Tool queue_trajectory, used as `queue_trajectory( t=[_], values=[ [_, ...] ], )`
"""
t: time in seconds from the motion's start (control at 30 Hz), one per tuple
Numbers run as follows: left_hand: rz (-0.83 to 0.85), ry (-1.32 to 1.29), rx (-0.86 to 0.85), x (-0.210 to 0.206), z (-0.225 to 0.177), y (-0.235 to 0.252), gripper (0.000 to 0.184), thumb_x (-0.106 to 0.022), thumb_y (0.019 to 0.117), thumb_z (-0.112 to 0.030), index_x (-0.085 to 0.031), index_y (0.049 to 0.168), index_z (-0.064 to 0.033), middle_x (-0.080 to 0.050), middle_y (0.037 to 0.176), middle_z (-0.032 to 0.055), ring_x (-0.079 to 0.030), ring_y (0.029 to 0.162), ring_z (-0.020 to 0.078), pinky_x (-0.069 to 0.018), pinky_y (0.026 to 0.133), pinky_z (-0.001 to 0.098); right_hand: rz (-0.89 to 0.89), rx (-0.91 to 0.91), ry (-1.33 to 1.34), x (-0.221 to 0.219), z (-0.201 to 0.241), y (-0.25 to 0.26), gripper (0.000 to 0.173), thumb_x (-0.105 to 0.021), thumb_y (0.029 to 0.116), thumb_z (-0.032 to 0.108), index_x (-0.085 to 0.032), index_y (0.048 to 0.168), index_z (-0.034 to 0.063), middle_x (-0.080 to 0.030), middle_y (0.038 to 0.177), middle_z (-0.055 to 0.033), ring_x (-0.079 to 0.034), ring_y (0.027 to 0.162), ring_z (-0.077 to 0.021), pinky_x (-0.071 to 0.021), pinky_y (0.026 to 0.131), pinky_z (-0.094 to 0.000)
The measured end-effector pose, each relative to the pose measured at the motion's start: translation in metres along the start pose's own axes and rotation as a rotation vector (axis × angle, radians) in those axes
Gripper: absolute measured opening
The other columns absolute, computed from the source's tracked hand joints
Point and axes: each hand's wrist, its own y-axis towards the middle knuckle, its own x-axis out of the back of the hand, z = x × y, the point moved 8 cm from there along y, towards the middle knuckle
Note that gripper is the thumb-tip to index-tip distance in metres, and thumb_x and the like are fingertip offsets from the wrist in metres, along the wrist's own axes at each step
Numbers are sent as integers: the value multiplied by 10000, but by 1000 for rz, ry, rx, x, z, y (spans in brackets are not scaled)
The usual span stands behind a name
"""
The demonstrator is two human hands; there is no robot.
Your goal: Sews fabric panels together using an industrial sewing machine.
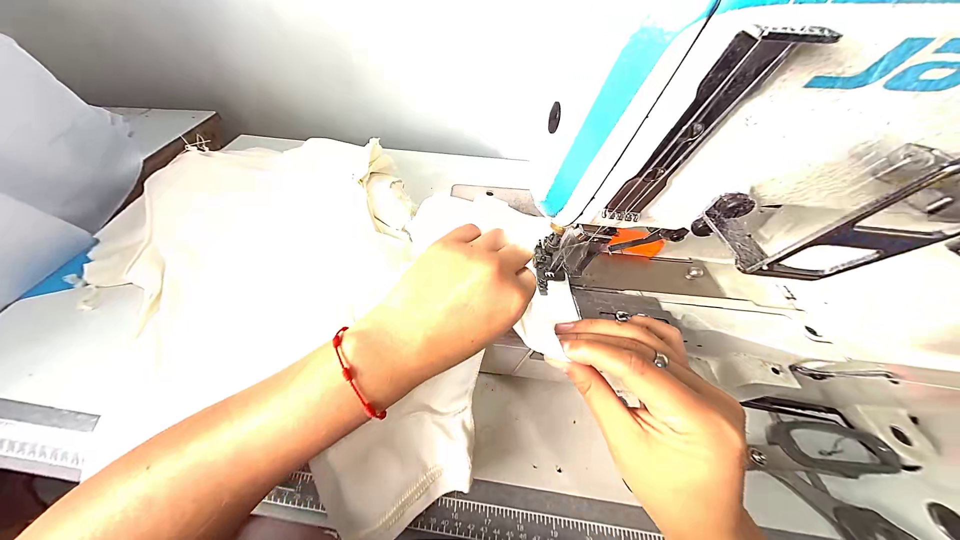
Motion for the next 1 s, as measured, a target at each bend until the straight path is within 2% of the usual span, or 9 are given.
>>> queue_trajectory(
  t=[0.2,0.27,0.33,0.4,0.5,0.6,0.77,0.87,1.0],
  values=[
    [-14,9,26,-3,2,2,211,-583,884,45,-778,903,-36,-744,892,103,-682,761,236,-494,620,361,7,20,-148,5,0,3,126,-671,985,246,-769,954,173,-768,1000,49,-676,1053,-54,-456,1016,-306],
    [-25,11,34,-4,2,1,188,-602,879,40,-775,893,-30,-735,879,105,-681,764,240,-502,624,368,40,-1,-333,21,-9,19,205,-627,984,249,-787,999,123,-758,1043,-31,-692,1044,-183,-507,949,-429],
    [-21,12,57,-5,2,0,155,-629,863,45,-767,880,-25,-728,867,111,-692,772,251,-522,632,379,126,-59,-459,28,-29,46,243,-592,986,196,-767,1061,46,-746,1074,-135,-683,1071,-351,-472,940,-603],
    [12,8,108,-7,2,2,125,-653,856,49,-754,873,-21,-716,854,125,-702,783,267,-540,642,394,234,-139,-490,18,-55,70,199,-638,976,119,-742,1032,-41,-718,1027,-244,-661,1048,-460,-434,946,-680],
    [93,4,170,-18,15,10,87,-649,867,59,-720,855,10,-679,795,160,-698,753,314,-534,622,425,449,-219,-525,-13,-80,86,212,-676,979,120,-725,1053,-73,-700,1062,-294,-658,1075,-471,-453,941,-672],
    [180,-118,261,-43,68,22,145,-588,932,64,-731,947,60,-712,997,227,-710,917,402,-560,765,552,500,-237,-495,-13,-81,91,226,-659,992,88,-698,1112,-99,-677,1121,-312,-645,1100,-458,-455,960,-631],
    [271,-111,398,-71,121,43,200,-534,984,38,-724,1048,46,-696,1134,218,-689,1043,419,-545,831,593,509,-164,-459,-9,-83,95,210,-666,976,83,-701,1094,-87,-689,1087,-291,-658,1085,-423,-476,953,-606],
    [209,-56,246,-74,109,52,205,-533,972,61,-731,1027,57,-713,1121,217,-690,1066,406,-544,854,562,743,-296,-449,-24,-77,91,230,-576,1029,52,-696,1101,-130,-673,1103,-337,-639,1083,-466,-437,963,-613],
    [285,-32,-44,-61,88,46,210,-589,917,86,-726,1070,42,-713,1119,208,-671,1099,382,-500,899,541,710,-332,-491,-15,-77,90,240,-594,1045,128,-712,1083,-77,-689,1050,-289,-653,1037,-441,-456,920,-631]
  ],
)
